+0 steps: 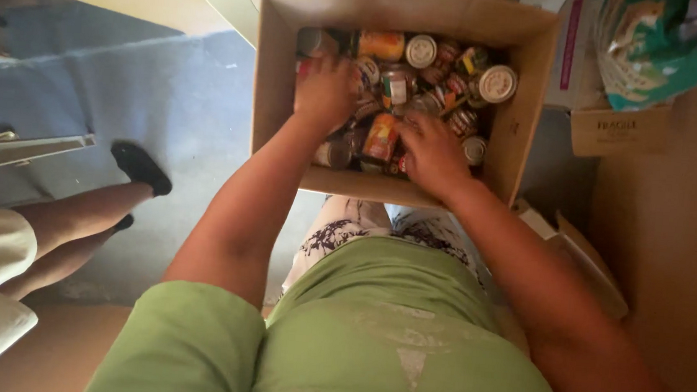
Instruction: Organizing and arrangement of canned goods from a cardboard box onto store shelving units.
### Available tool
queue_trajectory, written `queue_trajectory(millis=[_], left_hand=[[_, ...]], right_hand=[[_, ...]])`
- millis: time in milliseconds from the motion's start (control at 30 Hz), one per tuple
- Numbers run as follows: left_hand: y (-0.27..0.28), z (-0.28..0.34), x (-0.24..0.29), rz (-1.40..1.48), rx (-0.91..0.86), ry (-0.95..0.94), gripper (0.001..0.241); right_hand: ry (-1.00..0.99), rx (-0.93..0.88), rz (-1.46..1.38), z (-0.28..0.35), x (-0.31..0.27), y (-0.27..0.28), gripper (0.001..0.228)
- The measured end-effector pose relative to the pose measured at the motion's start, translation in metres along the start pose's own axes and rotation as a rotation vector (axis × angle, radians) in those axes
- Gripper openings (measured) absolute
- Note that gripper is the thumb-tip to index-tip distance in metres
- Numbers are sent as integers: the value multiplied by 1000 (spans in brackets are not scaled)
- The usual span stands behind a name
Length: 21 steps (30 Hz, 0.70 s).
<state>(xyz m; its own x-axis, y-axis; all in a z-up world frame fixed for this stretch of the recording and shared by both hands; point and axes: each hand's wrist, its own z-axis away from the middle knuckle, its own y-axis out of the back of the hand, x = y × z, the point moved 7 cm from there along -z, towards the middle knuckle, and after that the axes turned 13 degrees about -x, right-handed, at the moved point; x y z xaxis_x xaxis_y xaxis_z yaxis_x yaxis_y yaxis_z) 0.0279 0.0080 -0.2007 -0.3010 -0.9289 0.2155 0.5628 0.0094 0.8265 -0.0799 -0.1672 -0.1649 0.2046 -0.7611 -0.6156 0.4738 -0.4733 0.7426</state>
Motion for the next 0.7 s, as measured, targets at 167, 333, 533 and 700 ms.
queue_trajectory(millis=[167, 333, 533, 700], left_hand=[[-57, 1, -38, 385, -81, 253, 90], [-90, 12, -43, 692, -69, 370, 81], [-40, 54, 26, 976, -337, -128, 68], [-85, -46, 10, 1040, -130, -479, 38]], right_hand=[[47, -88, 160, 2, 1, -10, 66], [22, -50, 29, 0, 13, -10, 71], [148, 167, 80, 5, -22, 26, 95], [-57, 8, -159, 9, 32, -14, 90]])
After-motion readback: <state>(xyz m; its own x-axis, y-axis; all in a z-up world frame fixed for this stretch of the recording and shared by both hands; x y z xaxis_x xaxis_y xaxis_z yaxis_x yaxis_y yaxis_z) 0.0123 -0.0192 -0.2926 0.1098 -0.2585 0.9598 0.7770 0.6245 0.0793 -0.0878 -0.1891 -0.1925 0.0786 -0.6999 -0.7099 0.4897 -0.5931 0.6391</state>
